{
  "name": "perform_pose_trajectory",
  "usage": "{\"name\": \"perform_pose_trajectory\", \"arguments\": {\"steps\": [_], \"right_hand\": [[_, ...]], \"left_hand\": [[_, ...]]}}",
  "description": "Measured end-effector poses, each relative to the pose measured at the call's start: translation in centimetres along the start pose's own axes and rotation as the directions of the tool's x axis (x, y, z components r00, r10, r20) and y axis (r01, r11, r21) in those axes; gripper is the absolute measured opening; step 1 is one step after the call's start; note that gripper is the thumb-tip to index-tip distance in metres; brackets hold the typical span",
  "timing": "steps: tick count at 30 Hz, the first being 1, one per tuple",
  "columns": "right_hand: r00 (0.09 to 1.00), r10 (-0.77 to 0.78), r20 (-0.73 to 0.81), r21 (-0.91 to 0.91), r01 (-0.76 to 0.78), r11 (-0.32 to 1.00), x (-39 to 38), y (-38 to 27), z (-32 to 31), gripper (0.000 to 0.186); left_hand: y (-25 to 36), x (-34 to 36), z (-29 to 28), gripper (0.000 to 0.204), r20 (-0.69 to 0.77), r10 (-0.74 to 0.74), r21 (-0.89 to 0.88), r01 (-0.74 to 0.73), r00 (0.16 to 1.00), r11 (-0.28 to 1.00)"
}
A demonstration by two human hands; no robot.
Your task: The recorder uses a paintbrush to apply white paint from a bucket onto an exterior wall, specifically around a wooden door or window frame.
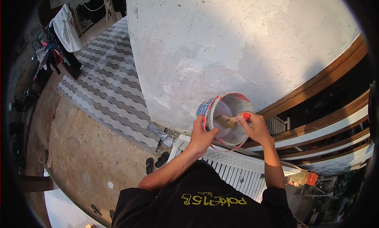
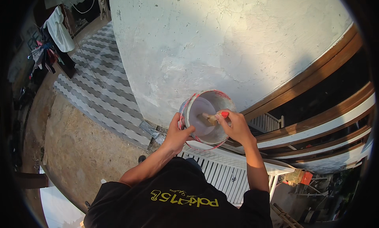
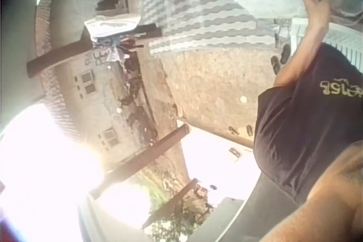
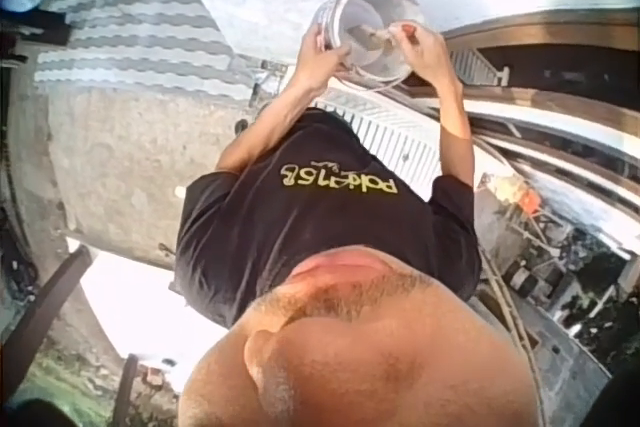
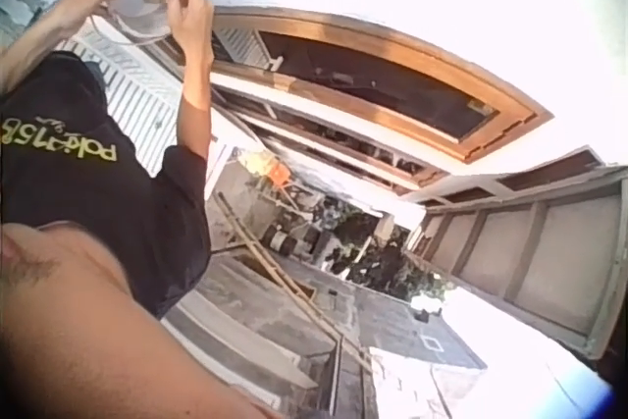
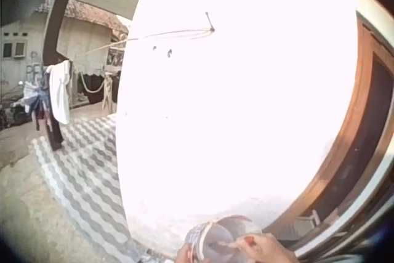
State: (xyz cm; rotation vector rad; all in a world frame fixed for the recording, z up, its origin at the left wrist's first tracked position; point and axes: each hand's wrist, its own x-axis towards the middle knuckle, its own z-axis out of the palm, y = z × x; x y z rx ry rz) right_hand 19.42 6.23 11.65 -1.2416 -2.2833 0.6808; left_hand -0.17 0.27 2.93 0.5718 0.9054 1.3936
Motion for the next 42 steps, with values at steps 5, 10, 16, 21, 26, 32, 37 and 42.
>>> {"name": "perform_pose_trajectory", "arguments": {"steps": [5,10,16,21,26,32,37,42], "right_hand": [[0.935,0.092,-0.342,0.310,0.020,0.950,0.4,0.7,-2.2,0.022],[0.829,0.041,-0.557,0.397,0.222,0.891,2.4,0.1,-5.9,0.021],[0.714,-0.180,-0.676,0.259,0.460,0.849,8.0,-4.3,-12.0,0.027],[0.642,-0.507,-0.575,-0.195,0.495,0.847,13.4,-8.6,-17.4,0.028],[0.471,-0.812,-0.345,-0.736,0.401,0.546,16.7,-13.2,-27.4,0.029],[0.507,-0.834,-0.218,-0.720,0.492,0.488,15.9,-17.1,-24.7,0.028],[0.625,-0.774,-0.100,-0.676,0.528,0.513,17.1,-12.9,-21.6,0.025],[0.449,-0.818,-0.360,-0.738,0.399,0.544,14.2,-17.3,-27.1,0.015]], "left_hand": [[2.7,-0.4,0.0,0.032,0.013,-0.101,-0.048,0.101,0.995,0.994],[3.6,0.0,-0.7,0.035,0.016,-0.053,-0.054,0.054,0.998,0.997],[4.9,0.9,-1.9,0.034,-0.074,0.024,-0.113,-0.033,0.997,0.993],[5.4,1.6,-2.6,0.031,-0.075,0.056,-0.088,-0.062,0.996,0.994],[5.3,1.2,-4.0,0.038,-0.138,0.075,-0.143,-0.095,0.988,0.985],[4.7,-0.2,-5.5,0.038,-0.213,0.090,-0.151,-0.124,0.973,0.981],[3.8,-0.6,-7.0,0.038,-0.249,0.049,-0.139,-0.085,0.967,0.987],[3.8,-1.8,-7.1,0.047,-0.283,0.053,-0.121,-0.091,0.958,0.988]]}}
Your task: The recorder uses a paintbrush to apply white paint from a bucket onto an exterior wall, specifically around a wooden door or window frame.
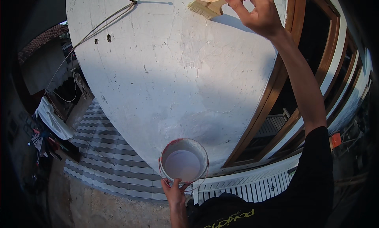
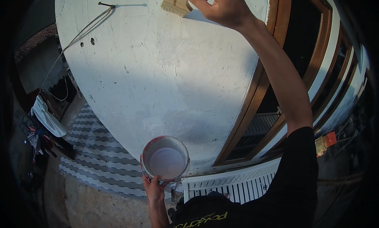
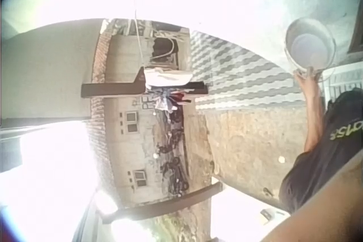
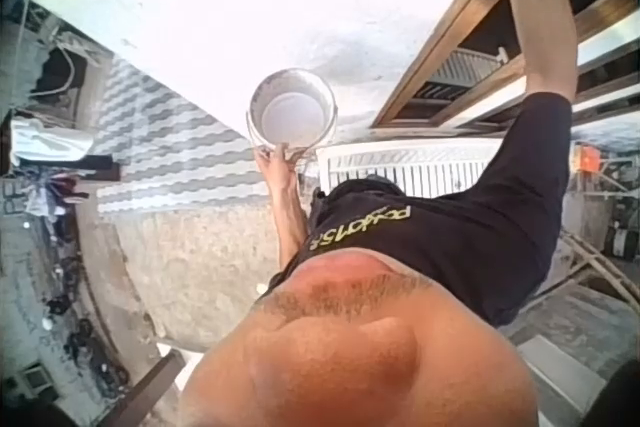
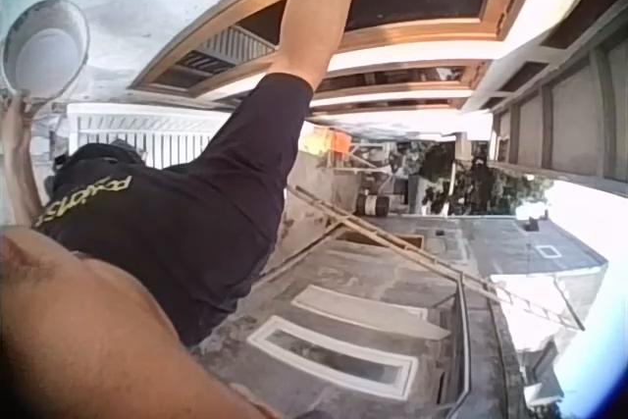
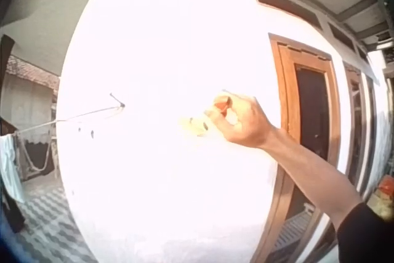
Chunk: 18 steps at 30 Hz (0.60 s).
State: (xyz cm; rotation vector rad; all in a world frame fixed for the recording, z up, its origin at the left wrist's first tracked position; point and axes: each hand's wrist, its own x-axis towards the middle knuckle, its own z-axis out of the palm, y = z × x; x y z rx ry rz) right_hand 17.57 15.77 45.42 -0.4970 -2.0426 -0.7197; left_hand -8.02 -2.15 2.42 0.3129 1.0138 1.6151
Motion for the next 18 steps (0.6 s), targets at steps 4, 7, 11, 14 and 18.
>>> {"name": "perform_pose_trajectory", "arguments": {"steps": [4,7,11,14,18], "right_hand": [[0.975,-0.203,0.094,0.117,0.192,0.974,-4.1,-2.5,6.0,0.017],[0.967,-0.151,0.203,0.191,0.112,0.975,-5.5,-1.4,8.1,0.017],[0.913,-0.383,-0.140,-0.221,0.349,0.911,-1.3,1.6,3.6,0.018],[0.914,-0.356,-0.193,-0.238,0.309,0.921,-2.2,-0.9,3.8,0.018],[0.973,-0.203,0.114,0.097,0.192,0.977,-6.5,-2.1,8.0,0.017]], "left_hand": [[-0.1,0.0,-0.9,0.058,-0.016,-0.002,-0.021,0.002,1.000,1.000],[-0.1,0.2,-1.4,0.059,-0.005,-0.017,-0.012,0.017,1.000,1.000],[-0.4,0.1,-1.9,0.059,-0.027,0.003,-0.008,-0.003,1.000,1.000],[-0.3,-0.1,-1.9,0.058,-0.057,0.013,-0.007,-0.013,0.998,1.000],[0.3,0.0,-1.7,0.057,-0.047,0.004,-0.004,-0.005,0.999,1.000]]}}
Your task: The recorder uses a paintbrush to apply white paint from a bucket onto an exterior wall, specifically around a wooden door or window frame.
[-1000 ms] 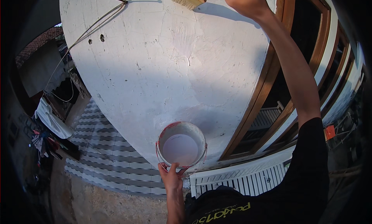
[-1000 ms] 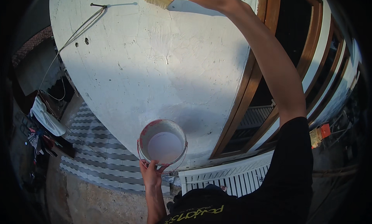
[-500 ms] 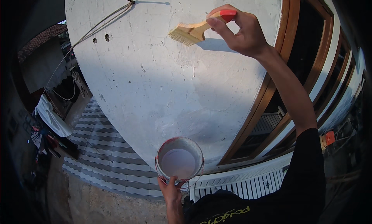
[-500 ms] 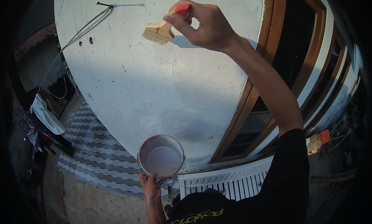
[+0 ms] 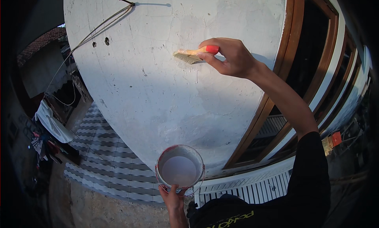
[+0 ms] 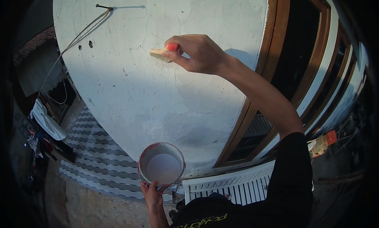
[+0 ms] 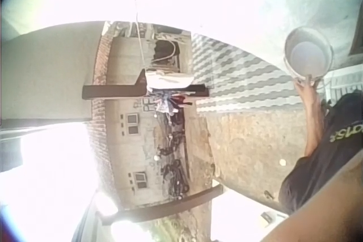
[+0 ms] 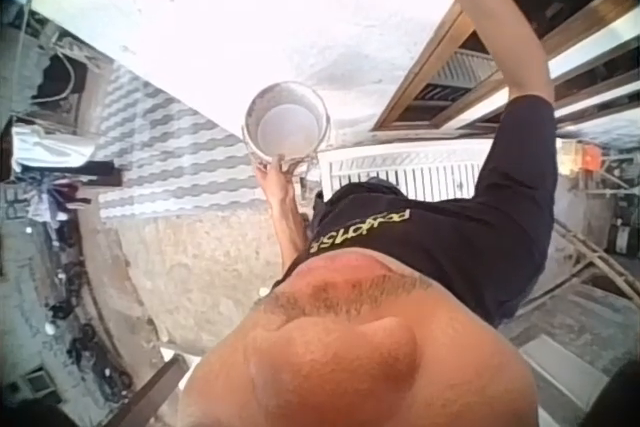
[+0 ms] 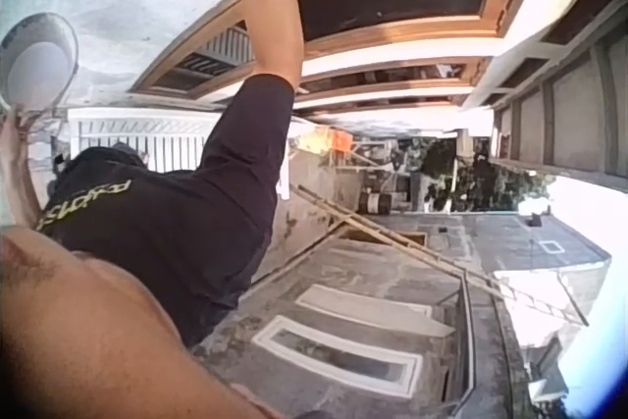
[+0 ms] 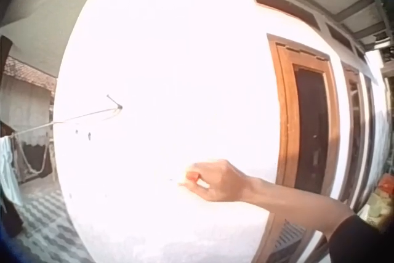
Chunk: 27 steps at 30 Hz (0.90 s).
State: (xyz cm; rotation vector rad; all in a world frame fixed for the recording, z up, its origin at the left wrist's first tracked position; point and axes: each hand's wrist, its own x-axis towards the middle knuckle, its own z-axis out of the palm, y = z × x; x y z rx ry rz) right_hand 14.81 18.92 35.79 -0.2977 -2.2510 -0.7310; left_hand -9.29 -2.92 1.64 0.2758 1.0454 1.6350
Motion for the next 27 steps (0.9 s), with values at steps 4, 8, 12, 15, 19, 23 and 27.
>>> {"name": "perform_pose_trajectory", "arguments": {"steps": [4,8,12,15,19,23,27], "right_hand": [[0.951,0.075,-0.301,-0.228,-0.148,0.962,0.2,2.5,-5.6,0.017],[0.938,0.198,-0.285,0.081,-0.183,0.980,-1.2,-0.4,-2.5,0.017],[0.992,0.112,0.050,0.116,-0.117,0.986,-4.1,-2.6,1.3,0.016],[0.971,0.229,-0.072,0.042,-0.226,0.973,-4.2,-0.6,-0.8,0.013],[0.961,0.209,-0.180,0.018,-0.209,0.978,-4.0,-2.1,-1.5,0.013],[0.993,0.031,0.118,0.094,-0.042,0.995,-6.3,-4.3,2.9,0.014],[0.982,0.167,-0.082,0.028,-0.166,0.986,-5.9,-0.9,0.2,0.015]], "left_hand": [[-0.1,0.0,-0.4,0.057,-0.006,-0.009,0.024,0.009,1.000,1.000],[-0.3,0.2,-0.6,0.054,-0.046,0.001,-0.011,-0.001,0.999,1.000],[-1.0,0.8,-1.2,0.049,-0.053,-0.030,-0.003,0.030,0.998,1.000],[-0.5,0.4,-0.5,0.043,-0.032,-0.044,0.001,0.044,0.998,0.999],[-0.8,0.1,-1.1,0.042,-0.082,-0.029,0.009,0.030,0.996,1.000],[-0.5,0.0,-0.9,0.039,-0.048,-0.024,0.005,0.024,0.999,1.000],[-0.8,-0.4,-1.1,0.037,-0.052,-0.033,0.005,0.033,0.998,0.999]]}}
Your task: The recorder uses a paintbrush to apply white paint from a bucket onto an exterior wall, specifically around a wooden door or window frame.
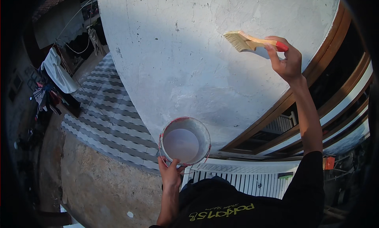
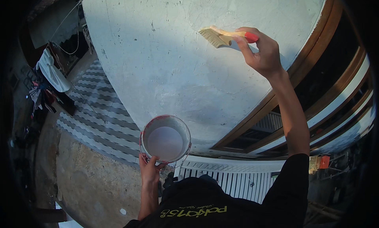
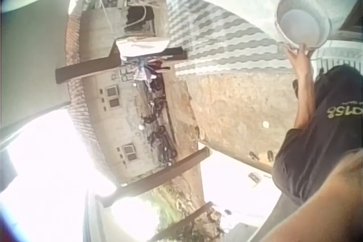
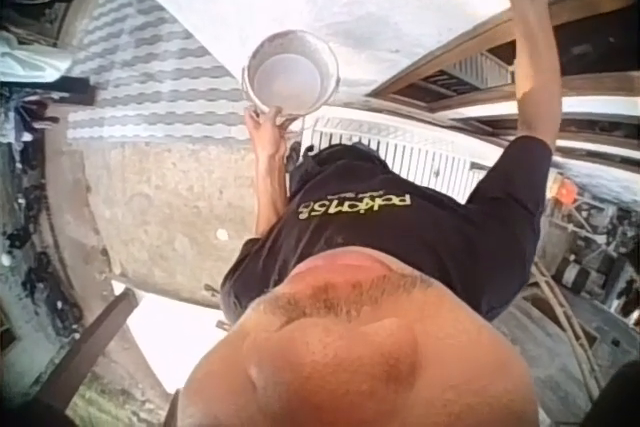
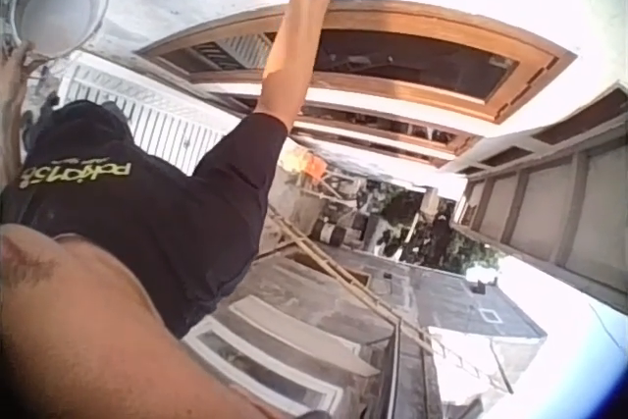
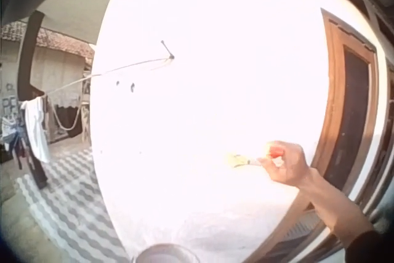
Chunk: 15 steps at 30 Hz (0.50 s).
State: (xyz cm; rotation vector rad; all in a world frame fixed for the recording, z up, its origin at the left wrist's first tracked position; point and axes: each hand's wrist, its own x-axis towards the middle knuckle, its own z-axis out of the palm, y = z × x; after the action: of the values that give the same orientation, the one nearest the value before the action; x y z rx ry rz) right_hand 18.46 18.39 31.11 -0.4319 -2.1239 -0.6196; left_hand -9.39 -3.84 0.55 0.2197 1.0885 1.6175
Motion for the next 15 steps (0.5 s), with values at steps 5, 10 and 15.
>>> {"name": "perform_pose_trajectory", "arguments": {"steps": [5,10,15], "right_hand": [[0.999,-0.004,-0.049,0.007,0.004,1.000,-0.9,-2.3,0.0,0.017],[0.976,-0.092,0.199,0.044,0.085,0.995,-3.0,-1.9,3.1,0.017],[0.995,-0.037,-0.093,-0.067,0.031,0.997,-1.1,-2.1,-0.1,0.018]], "left_hand": [[-0.6,-0.4,-0.6,0.040,-0.015,0.015,-0.003,-0.015,1.000,1.000],[0.2,-0.9,-0.5,0.044,0.009,0.007,0.014,-0.007,1.000,1.000],[0.0,-1.5,-1.1,0.045,-0.015,0.015,0.000,-0.015,1.000,1.000]]}}
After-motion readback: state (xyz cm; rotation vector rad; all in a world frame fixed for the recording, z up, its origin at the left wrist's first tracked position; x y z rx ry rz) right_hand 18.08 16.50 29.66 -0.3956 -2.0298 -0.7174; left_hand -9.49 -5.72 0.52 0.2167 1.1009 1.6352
